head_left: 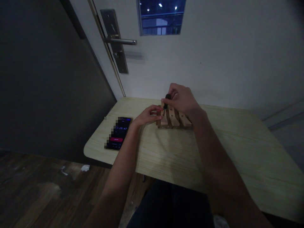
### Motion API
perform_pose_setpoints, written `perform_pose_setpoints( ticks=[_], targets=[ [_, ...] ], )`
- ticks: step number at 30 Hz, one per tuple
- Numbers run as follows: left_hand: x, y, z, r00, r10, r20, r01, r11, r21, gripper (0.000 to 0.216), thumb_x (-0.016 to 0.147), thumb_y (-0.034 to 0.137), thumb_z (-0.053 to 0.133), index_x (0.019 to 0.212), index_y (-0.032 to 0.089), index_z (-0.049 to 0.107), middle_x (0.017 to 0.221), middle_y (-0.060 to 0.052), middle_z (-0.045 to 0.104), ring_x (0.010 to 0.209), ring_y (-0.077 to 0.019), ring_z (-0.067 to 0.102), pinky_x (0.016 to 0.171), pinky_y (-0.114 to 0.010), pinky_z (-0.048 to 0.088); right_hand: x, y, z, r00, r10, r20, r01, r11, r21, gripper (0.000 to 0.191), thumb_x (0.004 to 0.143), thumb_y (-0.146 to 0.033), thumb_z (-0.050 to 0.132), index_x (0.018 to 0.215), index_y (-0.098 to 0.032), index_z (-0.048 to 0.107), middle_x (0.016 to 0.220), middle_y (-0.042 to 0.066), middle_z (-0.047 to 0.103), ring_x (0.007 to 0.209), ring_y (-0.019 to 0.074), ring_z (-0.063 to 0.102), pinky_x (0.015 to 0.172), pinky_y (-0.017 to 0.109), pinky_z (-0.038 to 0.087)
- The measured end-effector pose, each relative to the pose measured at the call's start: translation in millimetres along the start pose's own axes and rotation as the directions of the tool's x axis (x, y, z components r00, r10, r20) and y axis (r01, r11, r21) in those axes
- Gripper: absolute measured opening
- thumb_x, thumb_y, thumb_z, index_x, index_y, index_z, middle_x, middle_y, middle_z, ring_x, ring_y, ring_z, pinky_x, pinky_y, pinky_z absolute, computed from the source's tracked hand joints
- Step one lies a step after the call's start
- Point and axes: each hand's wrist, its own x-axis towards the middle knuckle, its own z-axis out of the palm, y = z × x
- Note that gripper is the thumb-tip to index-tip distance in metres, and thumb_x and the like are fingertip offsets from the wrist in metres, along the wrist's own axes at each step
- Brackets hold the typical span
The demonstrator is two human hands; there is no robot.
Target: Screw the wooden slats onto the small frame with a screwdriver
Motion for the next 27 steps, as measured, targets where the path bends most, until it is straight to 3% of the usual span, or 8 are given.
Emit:
perform_pose_setpoints(
  ticks=[3, 6, 11, 18, 21, 24, 27],
  targets=[
    [0.0, 1.1, -0.1, 1.0, 0.004, 0.007, -0.004, 1.0, -0.005, 0.056, 0.067, 0.052, 0.084, 0.107, 0.017, 0.066, 0.122, -0.011, 0.064, 0.115, -0.0237, 0.06, 0.106, -0.043, 0.046, -1.1, 1.7, 4.4, 1.0, -0.028, -0.015, 0.027, 0.998, -0.053, 0.028, 0.07, -0.026, 0.081, 0.069, -0.021, 0.053, 0.067, -0.003, 0.06, 0.06, 0.0119, 0.052, 0.059, 0.028, 0.04],
    [-0.1, 0.8, 0.2, 1.0, 0.012, 0.005, -0.012, 1.0, -0.006, 0.056, 0.067, 0.053, 0.084, 0.107, 0.017, 0.067, 0.123, -0.011, 0.064, 0.117, -0.0243, 0.058, 0.107, -0.043, 0.045, -1.5, 4.1, 6.0, 0.995, -0.098, -0.012, 0.097, 0.995, -0.005, 0.019, 0.072, -0.02, 0.077, 0.085, -0.02, 0.063, 0.081, 0.0, 0.066, 0.064, 0.0119, 0.056, 0.063, 0.027, 0.043],
    [0.1, -2.9, -0.3, 1.0, 0.007, -0.011, -0.007, 1.0, -0.018, 0.059, 0.065, 0.055, 0.085, 0.107, 0.017, 0.067, 0.121, -0.011, 0.064, 0.118, -0.0261, 0.058, 0.107, -0.045, 0.044, -0.6, 4.5, 0.8, 0.97, -0.206, 0.129, 0.192, 0.975, 0.113, 0.018, 0.079, -0.017, 0.064, 0.094, -0.019, 0.073, 0.092, 0.003, 0.074, 0.064, 0.0116, 0.06, 0.068, 0.028, 0.049],
    [0.1, -5.4, -1.0, 1.0, 0.01, -0.009, -0.01, 1.0, -0.007, 0.055, 0.066, 0.053, 0.084, 0.107, 0.019, 0.068, 0.124, -0.009, 0.063, 0.117, -0.023, 0.058, 0.107, -0.042, 0.044, -1.1, 8.9, -3.9, 0.955, -0.217, 0.202, 0.171, 0.959, 0.224, 0.041, 0.08, -0.013, 0.054, 0.116, -0.021, 0.071, 0.105, 0.006, 0.075, 0.085, 0.0172, 0.069, 0.079, 0.033, 0.055],
    [-0.2, -4.0, -0.4, 1.0, 0.012, -0.003, -0.012, 1.0, -0.004, 0.057, 0.067, 0.054, 0.084, 0.107, 0.018, 0.067, 0.125, -0.011, 0.062, 0.118, -0.0242, 0.058, 0.109, -0.044, 0.043, 0.3, 7.9, -3.8, 0.957, -0.241, 0.162, 0.211, 0.961, 0.18, 0.029, 0.082, -0.016, 0.056, 0.105, -0.022, 0.073, 0.102, 0.004, 0.075, 0.082, 0.0162, 0.067, 0.077, 0.032, 0.053],
    [-0.1, -3.0, -0.3, 1.0, 0.014, -0.001, -0.014, 1.0, -0.001, 0.057, 0.067, 0.054, 0.084, 0.107, 0.018, 0.067, 0.125, -0.011, 0.062, 0.119, -0.0251, 0.058, 0.109, -0.045, 0.043, 2.3, 5.4, -3.5, 0.974, -0.199, 0.105, 0.194, 0.979, 0.061, 0.009, 0.079, -0.024, 0.068, 0.086, -0.021, 0.072, 0.082, 0.002, 0.071, 0.07, 0.0146, 0.061, 0.07, 0.03, 0.047],
    [0.1, -2.8, -0.6, 1.0, 0.014, 0.0, -0.014, 1.0, 0.009, 0.056, 0.067, 0.055, 0.083, 0.106, 0.019, 0.067, 0.123, -0.01, 0.063, 0.119, -0.0245, 0.058, 0.109, -0.044, 0.043, 2.5, 3.8, -1.7, 0.985, -0.154, 0.079, 0.157, 0.987, -0.033, 0.022, 0.073, -0.034, 0.079, 0.071, -0.021, 0.062, 0.066, -0.003, 0.061, 0.062, 0.0125, 0.052, 0.064, 0.028, 0.039]
  ],
)
